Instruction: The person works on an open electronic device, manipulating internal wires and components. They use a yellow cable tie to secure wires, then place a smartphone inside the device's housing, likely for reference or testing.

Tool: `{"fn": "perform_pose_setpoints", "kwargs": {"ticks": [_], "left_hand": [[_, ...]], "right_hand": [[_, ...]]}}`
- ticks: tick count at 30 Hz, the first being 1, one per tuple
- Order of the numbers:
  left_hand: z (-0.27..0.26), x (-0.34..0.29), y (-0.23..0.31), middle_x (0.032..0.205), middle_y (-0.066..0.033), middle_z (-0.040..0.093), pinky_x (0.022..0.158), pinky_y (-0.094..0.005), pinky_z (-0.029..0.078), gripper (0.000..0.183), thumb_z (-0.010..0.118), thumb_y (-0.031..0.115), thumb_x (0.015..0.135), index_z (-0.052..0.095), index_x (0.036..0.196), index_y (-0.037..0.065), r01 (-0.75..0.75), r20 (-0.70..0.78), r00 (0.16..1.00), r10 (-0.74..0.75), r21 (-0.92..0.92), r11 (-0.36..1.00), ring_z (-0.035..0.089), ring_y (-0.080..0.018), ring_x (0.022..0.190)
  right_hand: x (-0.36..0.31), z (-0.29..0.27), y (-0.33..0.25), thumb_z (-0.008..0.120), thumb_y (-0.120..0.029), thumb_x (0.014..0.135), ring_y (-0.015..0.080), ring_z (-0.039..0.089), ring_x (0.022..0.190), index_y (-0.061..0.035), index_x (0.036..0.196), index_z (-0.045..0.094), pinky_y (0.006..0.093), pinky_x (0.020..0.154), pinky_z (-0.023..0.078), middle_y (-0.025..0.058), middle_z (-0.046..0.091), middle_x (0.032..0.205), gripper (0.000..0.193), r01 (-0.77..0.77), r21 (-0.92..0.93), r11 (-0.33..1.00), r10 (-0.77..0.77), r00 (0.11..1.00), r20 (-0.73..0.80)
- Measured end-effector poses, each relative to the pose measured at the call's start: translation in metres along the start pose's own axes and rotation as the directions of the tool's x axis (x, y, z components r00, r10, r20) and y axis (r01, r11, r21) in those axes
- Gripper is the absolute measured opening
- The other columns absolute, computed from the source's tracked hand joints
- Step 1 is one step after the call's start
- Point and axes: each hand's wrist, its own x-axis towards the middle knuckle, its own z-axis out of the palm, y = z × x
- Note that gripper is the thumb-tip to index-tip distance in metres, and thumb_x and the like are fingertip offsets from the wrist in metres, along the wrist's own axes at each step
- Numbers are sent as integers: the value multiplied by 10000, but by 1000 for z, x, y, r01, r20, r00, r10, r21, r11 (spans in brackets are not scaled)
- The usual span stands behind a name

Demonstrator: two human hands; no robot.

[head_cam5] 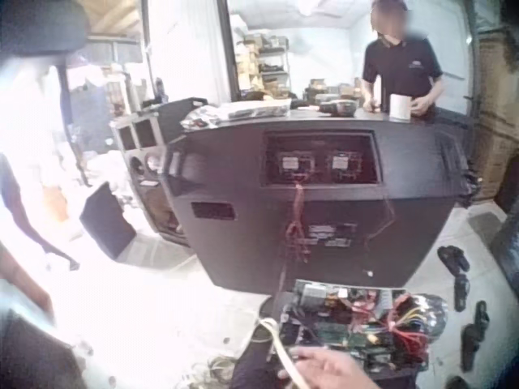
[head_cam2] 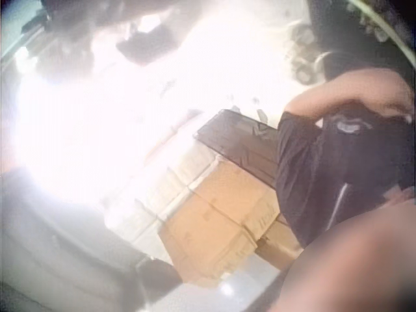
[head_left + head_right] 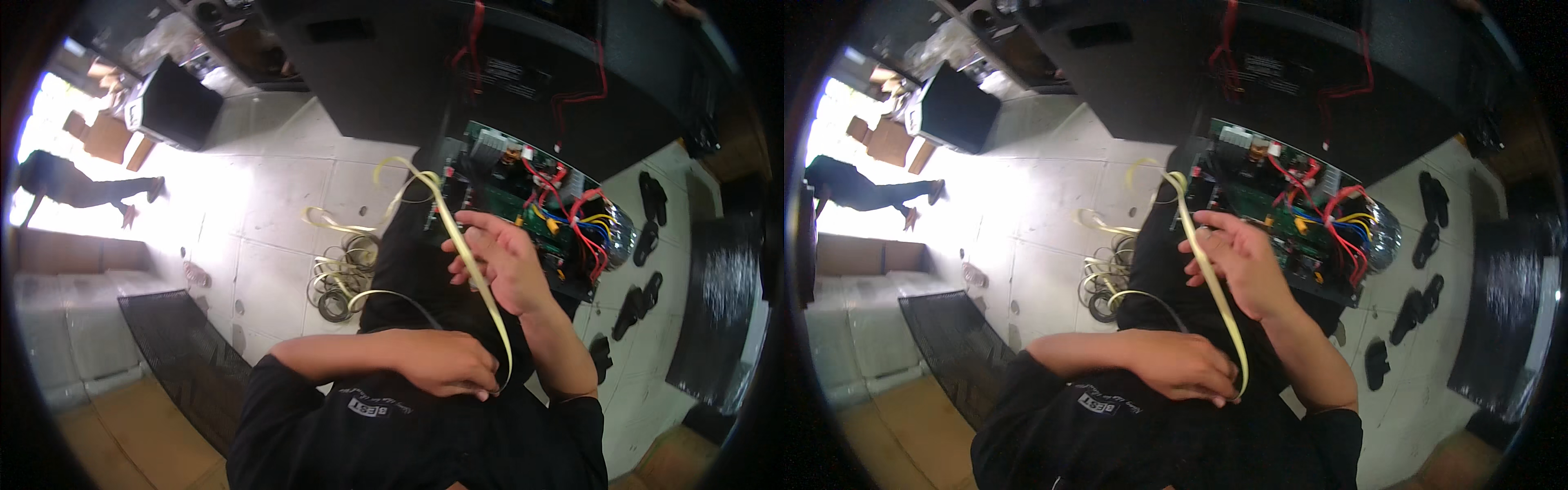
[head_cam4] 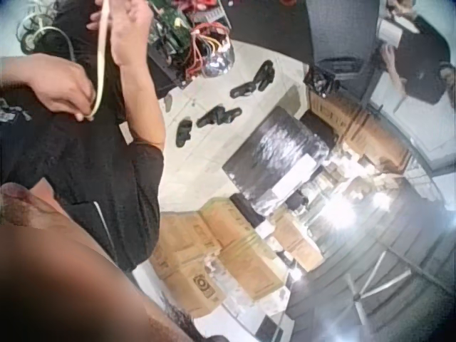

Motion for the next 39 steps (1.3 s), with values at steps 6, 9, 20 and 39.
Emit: {"fn": "perform_pose_setpoints", "kwargs": {"ticks": [6,9,20,39], "left_hand": [[-55,-29,26,923,-209,695,801,-507,531,438,624,415,975,727,921,-7,462,-96,878,-469,428,777,678,-413,924],[-114,-51,3,1156,-212,675,899,-496,503,334,671,298,944,682,1092,-1,599,-720,664,-203,349,721,638,-412,1103],[-175,-65,-86,1012,-179,737,850,-415,554,253,713,145,869,688,1062,-17,555,-801,578,-155,247,794,706,-342,949],[-109,-63,-49,774,-6,625,587,-241,421,184,614,163,972,672,868,21,-85,-757,560,-336,-455,886,531,-73,643]], "right_hand": [[-10,9,-3,669,-13,897,109,608,620,47,1273,579,241,530,493,82,675,839,391,129,-169,977,-157,974,-164],[-10,14,2,670,17,905,80,603,623,42,1241,594,218,526,476,49,661,818,345,191,-372,908,-280,938,-203],[8,17,15,683,25,906,60,560,633,20,1248,571,198,556,444,14,606,818,360,246,-563,789,-389,909,-148],[7,30,30,755,-36,861,102,590,624,-6,907,620,246,605,464,46,636,740,145,400,-798,451,-512,848,135]]}}
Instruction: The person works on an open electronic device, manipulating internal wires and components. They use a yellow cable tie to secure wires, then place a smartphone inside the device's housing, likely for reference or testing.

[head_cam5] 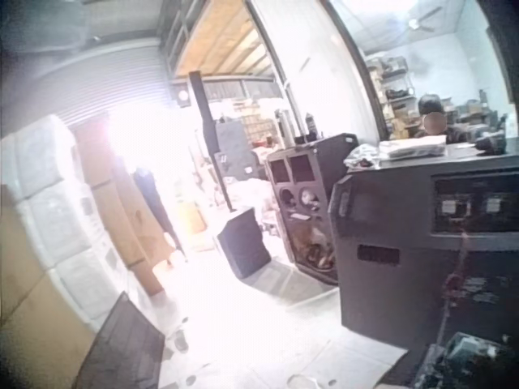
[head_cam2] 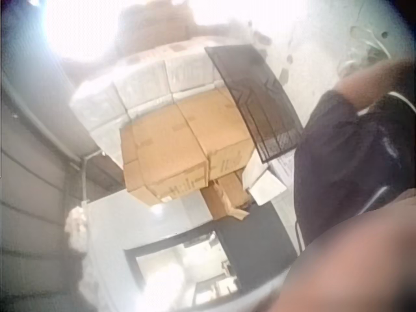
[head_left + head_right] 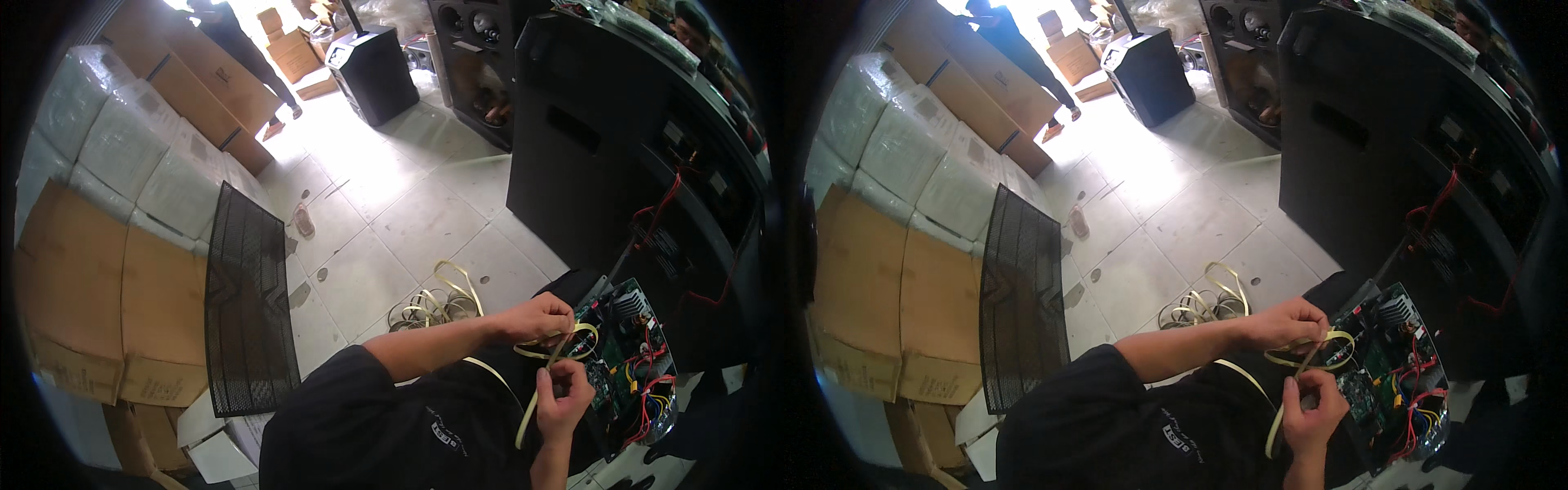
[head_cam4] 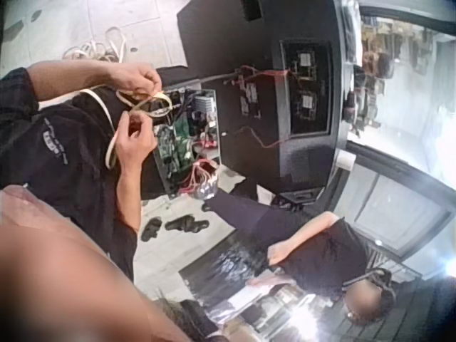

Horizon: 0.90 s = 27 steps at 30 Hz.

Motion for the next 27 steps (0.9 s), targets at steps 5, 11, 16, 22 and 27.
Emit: {"fn": "perform_pose_setpoints", "kwargs": {"ticks": [5,11,16,22,27], "left_hand": [[4,-13,-11,775,12,607,591,-232,446,176,649,202,970,699,925,40,117,-166,978,-123,-46,992,545,-65,670],[26,-14,-26,896,-58,646,678,-257,483,150,582,88,981,628,860,12,31,1,999,-34,-409,912,600,-120,766],[51,-23,-23,925,-61,631,677,-264,467,173,614,80,994,618,848,-13,-45,80,995,59,-163,986,585,-122,763],[53,-20,-13,839,-88,674,730,-333,502,309,708,195,964,655,767,-37,-235,315,938,147,265,935,633,-183,796],[32,-1,-5,1145,-225,713,965,-420,536,602,641,506,990,646,1209,-55,-113,130,985,117,-38,993,703,-291,1055]], "right_hand": [[7,-19,16,729,-98,938,40,546,680,-25,903,637,209,626,428,-30,616,749,123,-189,349,918,225,972,-65],[20,-31,32,679,-146,1000,66,620,741,11,1176,642,221,616,515,34,675,917,238,-329,580,745,403,915,1],[30,-31,27,656,-152,1015,78,643,773,40,1128,706,234,683,518,55,709,902,228,-386,662,642,426,898,110],[17,-51,-3,656,-151,1007,60,620,726,17,1002,722,232,650,483,38,713,806,180,-302,428,852,269,953,136],[-4,-88,-34,638,-143,1012,59,609,655,9,963,706,241,581,462,31,674,717,174,-180,486,855,37,956,290]]}}
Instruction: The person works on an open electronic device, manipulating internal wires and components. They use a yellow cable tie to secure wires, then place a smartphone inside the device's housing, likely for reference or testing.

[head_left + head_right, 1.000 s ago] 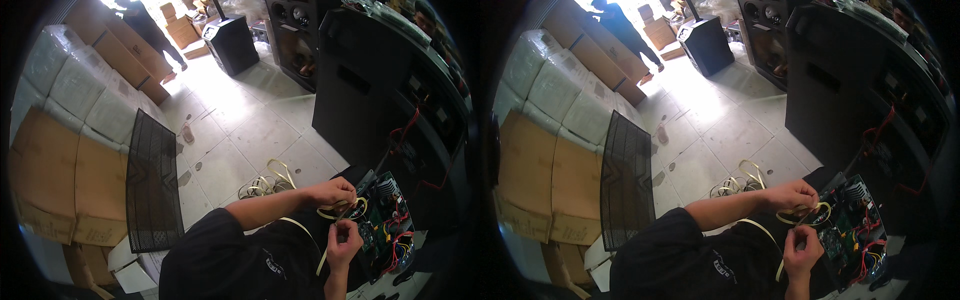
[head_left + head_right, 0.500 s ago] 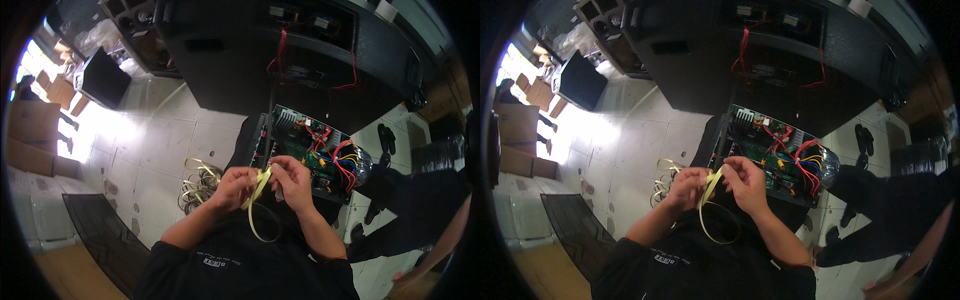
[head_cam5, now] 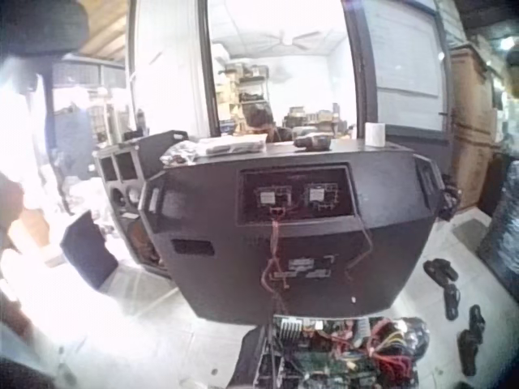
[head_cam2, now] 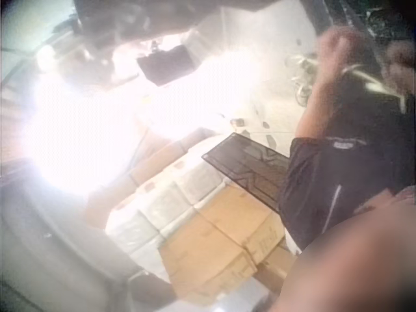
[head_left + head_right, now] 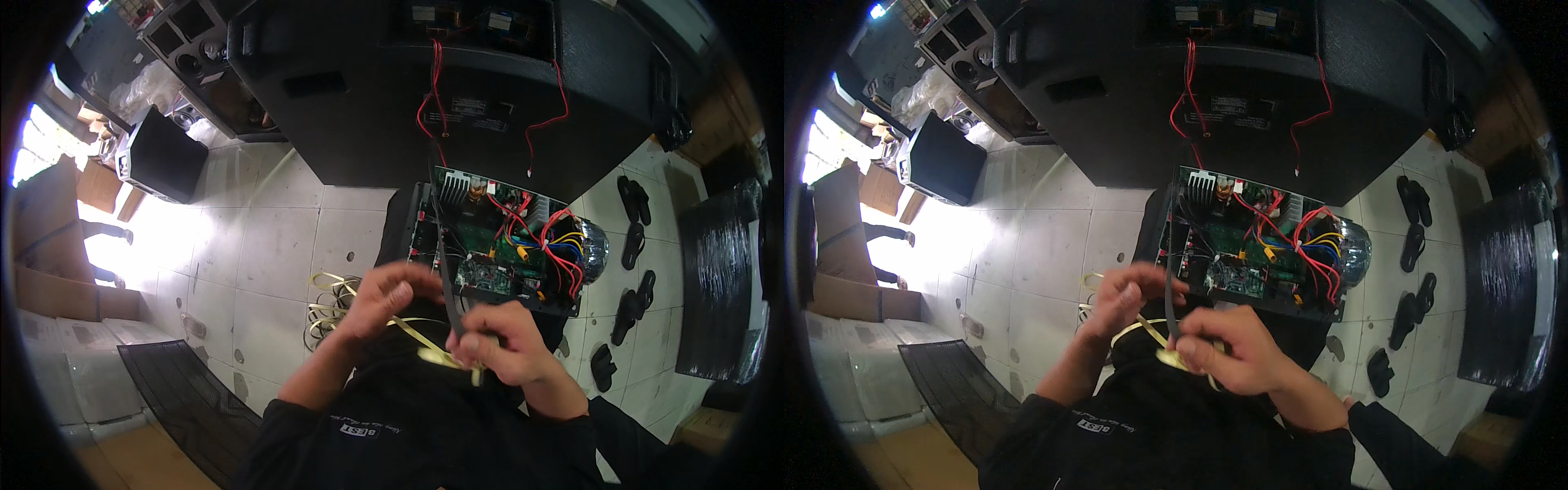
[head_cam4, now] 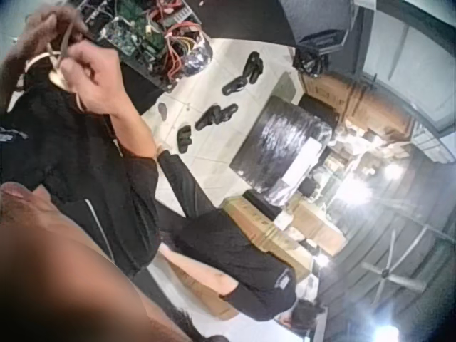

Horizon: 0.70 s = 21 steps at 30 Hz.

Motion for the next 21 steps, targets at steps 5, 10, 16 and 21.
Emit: {"fn": "perform_pose_setpoints", "kwargs": {"ticks": [5,10,16,21], "left_hand": [[-14,27,7,1345,-225,634,1016,-463,509,761,597,445,1013,338,1555,-23,29,-15,999,-39,-445,895,681,-310,1124],[-25,58,18,1166,-133,674,941,-396,559,557,593,233,1032,422,1487,-38,-142,-129,988,88,-501,854,672,-226,1008],[-45,67,22,1041,-60,656,912,-386,574,446,554,221,1072,480,1429,-35,-138,-245,969,13,-502,854,671,-179,947],[-49,65,2,1018,-33,682,888,-378,582,423,489,260,1100,482,1435,2,-94,-209,978,-24,-537,838,690,-153,922]], "right_hand": [[-20,-2,4,756,-120,924,226,631,575,-31,995,731,324,509,456,87,682,759,116,192,-274,942,-119,958,263],[-54,-10,18,789,-144,890,218,623,549,-57,951,752,333,493,460,73,667,715,113,144,-381,913,-49,968,247],[-103,-27,24,803,-153,864,215,635,541,-68,896,772,324,494,478,69,665,682,95,-132,-559,819,172,985,19],[-136,-42,22,798,-167,863,224,625,545,-39,881,774,331,500,458,87,662,671,132,-305,-587,750,307,946,-99]]}}
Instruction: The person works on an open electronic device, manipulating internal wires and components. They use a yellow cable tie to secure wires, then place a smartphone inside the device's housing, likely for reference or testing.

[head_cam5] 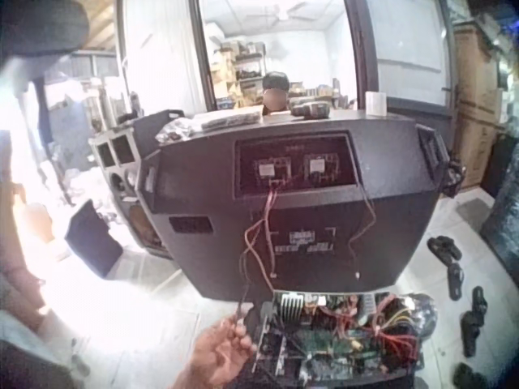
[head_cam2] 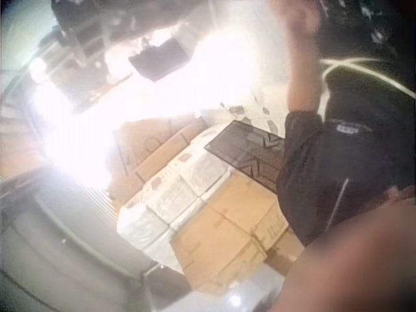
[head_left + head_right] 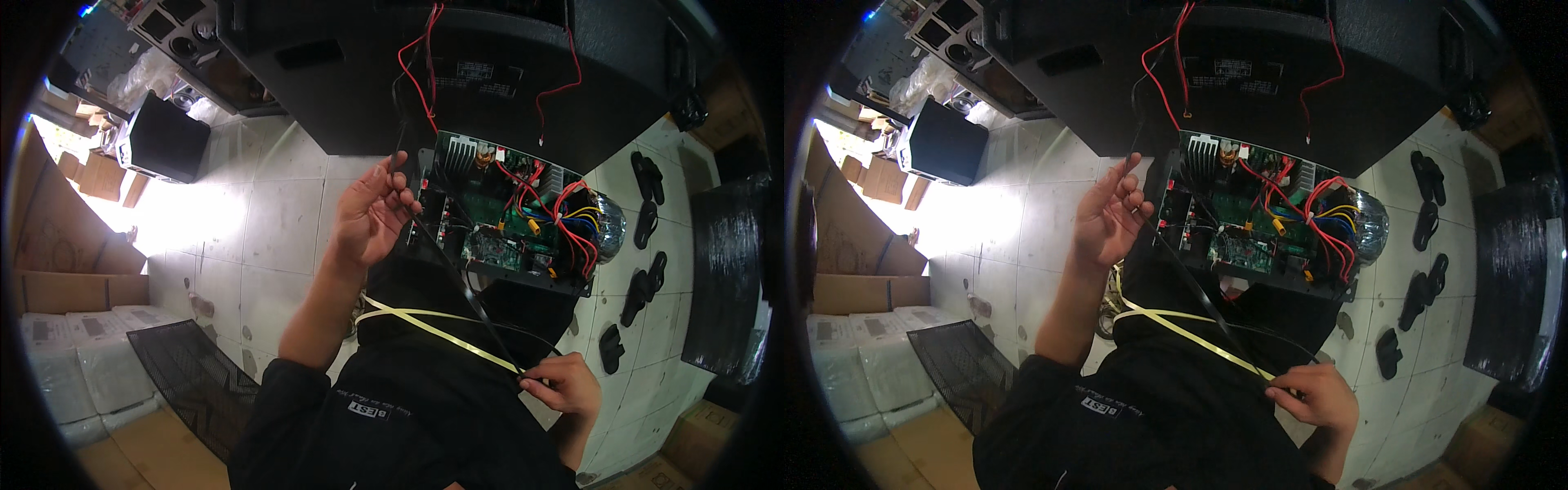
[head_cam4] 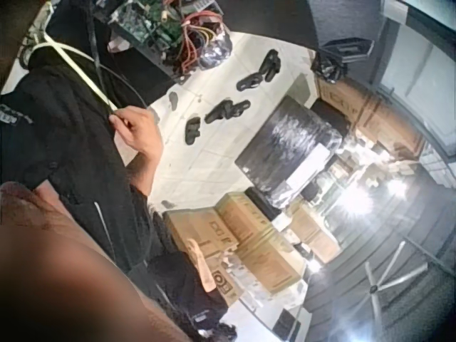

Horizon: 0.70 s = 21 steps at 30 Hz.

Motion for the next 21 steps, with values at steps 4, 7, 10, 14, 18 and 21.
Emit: {"fn": "perform_pose_setpoints", "kwargs": {"ticks": [4,7,10,14,18,21], "left_hand": [[-8,-3,-10,981,-67,666,835,-399,602,308,523,219,1092,581,1298,-2,13,-75,997,-17,-52,999,693,-187,873],[-11,-7,-18,934,-74,674,788,-399,612,258,541,186,1082,605,1242,-6,22,-71,997,-22,2,1000,701,-193,814],[-13,-18,-25,917,-87,688,756,-403,618,215,570,151,1065,622,1202,-7,41,-71,997,-35,95,995,705,-205,768],[-13,-38,-26,962,-112,703,767,-408,620,210,585,107,1044,613,1218,-6,52,-39,998,-47,134,990,712,-226,783],[-13,-51,-19,1055,-121,696,807,-399,615,355,583,72,1024,534,1373,29,-60,-144,987,78,128,990,716,-223,885],[-16,-53,-7,1130,-110,681,812,-377,606,499,572,47,1011,440,1490,82,-188,-284,940,189,32,982,701,-198,933]], "right_hand": [[-15,-4,10,793,-167,854,238,633,573,-33,859,776,346,523,466,95,669,668,135,-103,21,994,104,994,-45],[-19,-5,17,790,-169,852,242,635,579,-29,864,776,352,527,468,105,673,678,142,-122,-3,993,121,992,-32],[-23,-5,23,799,-183,843,244,632,572,-23,862,774,356,526,463,114,670,675,163,-135,-28,990,135,991,-10],[-33,-10,29,824,-192,813,255,613,554,-14,843,771,357,522,448,120,653,653,188,-270,-48,962,263,958,-114],[-44,-18,35,848,-187,779,221,567,524,-1,783,757,343,509,402,105,622,615,208,-273,-41,961,253,931,-261],[-56,-22,39,877,-219,730,187,527,517,-21,710,740,334,512,353,76,573,567,242,-282,-43,959,244,889,-388]]}}
